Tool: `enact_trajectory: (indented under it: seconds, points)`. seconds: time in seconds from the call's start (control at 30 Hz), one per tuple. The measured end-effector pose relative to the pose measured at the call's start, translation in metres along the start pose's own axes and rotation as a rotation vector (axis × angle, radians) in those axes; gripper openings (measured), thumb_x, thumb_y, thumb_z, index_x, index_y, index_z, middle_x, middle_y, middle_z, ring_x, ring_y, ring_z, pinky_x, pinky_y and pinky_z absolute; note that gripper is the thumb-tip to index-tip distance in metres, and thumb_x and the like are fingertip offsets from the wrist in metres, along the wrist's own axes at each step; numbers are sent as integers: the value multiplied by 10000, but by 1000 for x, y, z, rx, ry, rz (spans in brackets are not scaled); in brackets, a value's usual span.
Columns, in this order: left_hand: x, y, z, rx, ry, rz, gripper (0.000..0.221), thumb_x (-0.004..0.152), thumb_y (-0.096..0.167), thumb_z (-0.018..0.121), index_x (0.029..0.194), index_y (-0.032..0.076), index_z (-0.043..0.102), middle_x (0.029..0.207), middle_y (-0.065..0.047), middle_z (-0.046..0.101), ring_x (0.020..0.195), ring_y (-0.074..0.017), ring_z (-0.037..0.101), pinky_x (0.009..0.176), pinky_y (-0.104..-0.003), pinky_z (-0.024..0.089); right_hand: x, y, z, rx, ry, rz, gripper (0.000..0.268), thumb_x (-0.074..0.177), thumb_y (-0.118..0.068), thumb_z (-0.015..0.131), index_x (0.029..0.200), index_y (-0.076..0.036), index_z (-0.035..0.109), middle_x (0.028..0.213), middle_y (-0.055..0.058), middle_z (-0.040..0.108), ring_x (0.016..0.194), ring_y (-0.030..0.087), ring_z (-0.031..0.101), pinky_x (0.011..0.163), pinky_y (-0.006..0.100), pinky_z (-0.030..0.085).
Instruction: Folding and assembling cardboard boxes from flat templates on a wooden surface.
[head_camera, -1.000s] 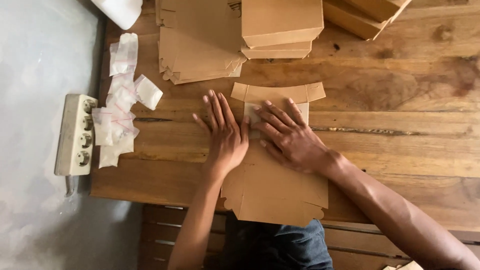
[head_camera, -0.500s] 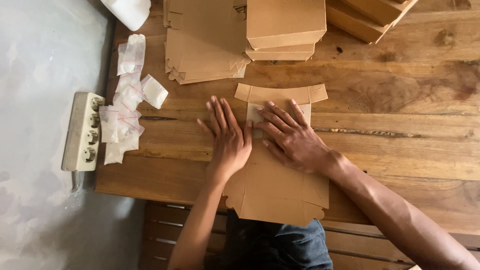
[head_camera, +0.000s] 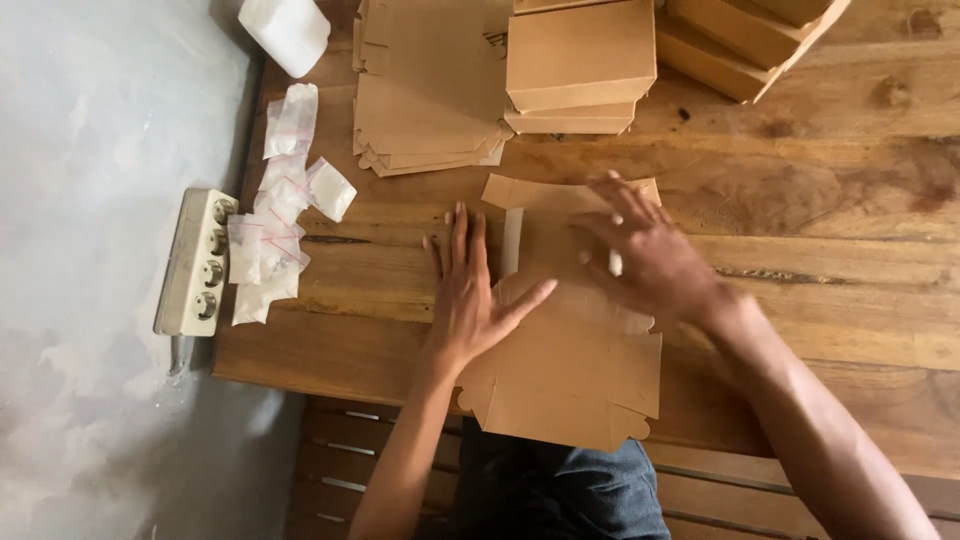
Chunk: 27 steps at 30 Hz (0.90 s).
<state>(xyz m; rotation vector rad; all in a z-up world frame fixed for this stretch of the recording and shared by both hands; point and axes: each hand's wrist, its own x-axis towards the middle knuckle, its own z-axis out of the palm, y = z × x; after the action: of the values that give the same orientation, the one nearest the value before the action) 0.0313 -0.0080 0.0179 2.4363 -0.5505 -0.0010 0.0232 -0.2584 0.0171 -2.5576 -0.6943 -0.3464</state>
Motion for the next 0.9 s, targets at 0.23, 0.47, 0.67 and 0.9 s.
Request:
enact_trajectory:
  seconds: [0.23,0.47,0.67,0.9]
  points:
    - [9,-35,24,-104,308,68,286,937,231,688,1144,34,705,1369,-214,592,1294,-497,533,1073,-751,273,-11,29,-42,-5,-355,568,955,657,-504,815,1502,-251,449,1652,260,202,1548,494,119,1205,677,148]
    - [10,-26,-13,-533,331,-222,80,939,262,742,991,214,778,752,-3,732,681,-67,662,580,-219,546,-14,38,-55,52,-283,505,932,682,-498,812,1503,-219,469,1605,287,254,1518,490,182,1174,690,204]
    - [13,48,-109,-291,640,149,180,1040,150,602,889,66,556,818,-10,547,793,-111,485,698,-265,375,-12,34,-81,215,47,250,473,953,-152,666,1397,-4,595,1409,250,576,1325,391,513,1051,550,444]
    - [-25,92,-115,15,515,687,294,921,-92,573,1161,6,714,1186,-100,718,1104,-288,714,1019,-458,551,-14,42,-88,339,232,410,240,1061,4,594,1285,55,666,1297,251,675,1160,373,668,1020,499,544]
